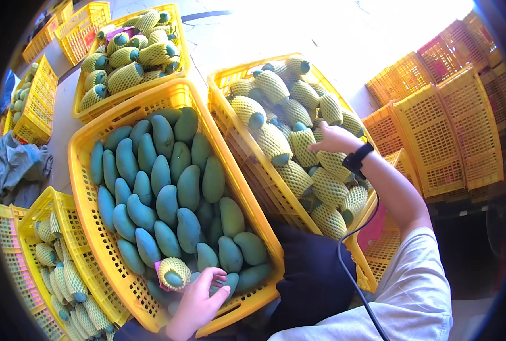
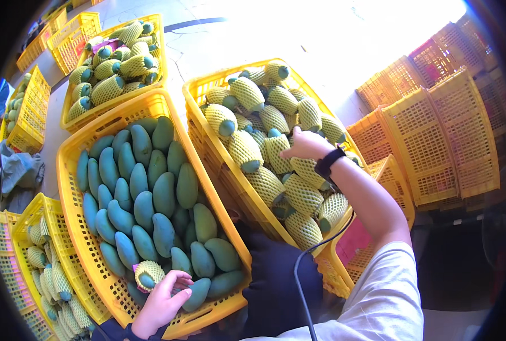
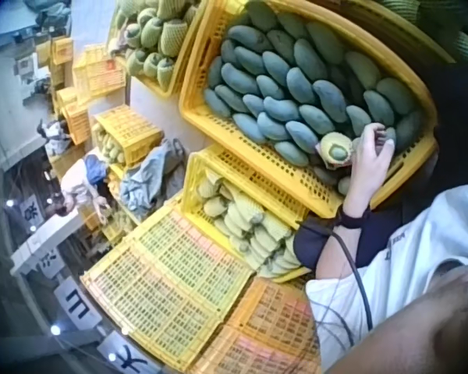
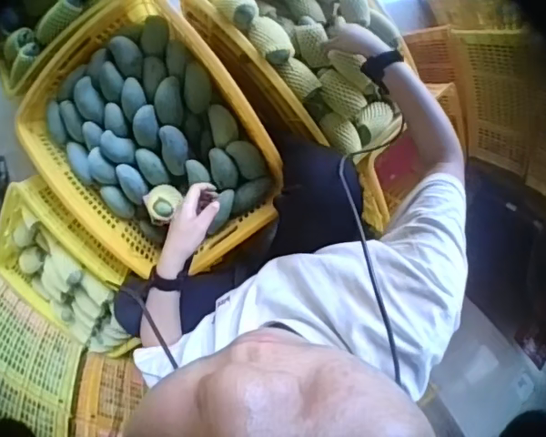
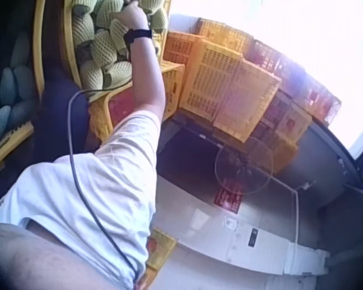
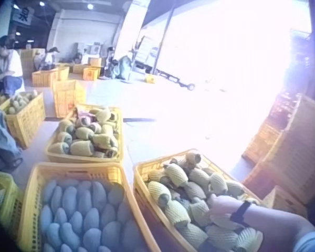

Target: The recorder is placing foam nets onto mangoes and organizing them into crates.

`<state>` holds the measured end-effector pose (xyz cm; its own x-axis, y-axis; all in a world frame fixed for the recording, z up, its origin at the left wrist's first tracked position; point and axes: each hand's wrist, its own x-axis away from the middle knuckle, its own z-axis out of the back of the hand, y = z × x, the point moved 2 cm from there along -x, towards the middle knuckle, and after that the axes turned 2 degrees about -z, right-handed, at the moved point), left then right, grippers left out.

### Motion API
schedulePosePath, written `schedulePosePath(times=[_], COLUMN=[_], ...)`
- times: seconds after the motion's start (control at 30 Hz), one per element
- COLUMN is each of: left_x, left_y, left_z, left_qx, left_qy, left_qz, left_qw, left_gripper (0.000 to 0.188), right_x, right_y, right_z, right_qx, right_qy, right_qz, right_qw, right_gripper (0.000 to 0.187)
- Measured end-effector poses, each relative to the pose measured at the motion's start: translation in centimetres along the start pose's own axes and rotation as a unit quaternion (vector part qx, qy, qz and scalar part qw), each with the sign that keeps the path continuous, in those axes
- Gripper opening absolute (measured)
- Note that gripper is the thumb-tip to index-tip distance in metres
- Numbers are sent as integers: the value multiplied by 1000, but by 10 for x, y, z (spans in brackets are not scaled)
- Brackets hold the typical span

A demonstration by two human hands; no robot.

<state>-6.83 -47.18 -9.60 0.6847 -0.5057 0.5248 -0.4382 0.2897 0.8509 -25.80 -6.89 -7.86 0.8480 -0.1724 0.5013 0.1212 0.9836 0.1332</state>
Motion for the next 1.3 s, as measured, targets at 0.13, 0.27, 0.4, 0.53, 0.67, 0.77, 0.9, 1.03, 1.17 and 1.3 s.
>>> schedulePosePath(times=[0.13, 0.27, 0.4, 0.53, 0.67, 0.77, 0.9, 1.03, 1.17, 1.3], left_x=[11, 18, 25, 24, 19, 19, 18, 19, 21, 22], left_y=[7, 13, 20, 20, 15, 13, 15, 20, 23, 28], left_z=[-6, -13, -15, -17, -13, -8, -1, 2, 3, 3], left_qx=[-61, -70, -75, -86, -105, -113, -102, -88, -79, -93], left_qy=[-24, -44, -46, -48, -7, 8, 11, 19, 16, 19], left_qz=[-46, -38, -38, -37, -85, -89, -82, -77, -68, -81], left_qw=[997, 996, 995, 994, 991, 990, 991, 993, 994, 992], left_gripper=[29, 32, 33, 34, 25, 27, 29, 31, 31, 31], right_x=[38, 46, 31, 4, -65, -100, -117, -130, -147, -144], right_y=[28, 39, 32, -11, -78, -114, -152, -176, -180, -168], right_z=[-26, -29, 5, 44, 76, 86, 90, 81, 62, 63], right_qx=[-40, -148, -239, -433, -334, -296, -168, -55, -25, -90], right_qy=[30, 22, -1, 116, 238, 269, 271, 266, 249, 262], right_qz=[12, -14, -56, 58, 62, 84, 103, 109, 88, 87], right_qw=[999, 989, 970, 892, 910, 913, 942, 956, 964, 957], right_gripper=[95, 85, 72, 67, 73, 68, 64, 58, 60, 64])
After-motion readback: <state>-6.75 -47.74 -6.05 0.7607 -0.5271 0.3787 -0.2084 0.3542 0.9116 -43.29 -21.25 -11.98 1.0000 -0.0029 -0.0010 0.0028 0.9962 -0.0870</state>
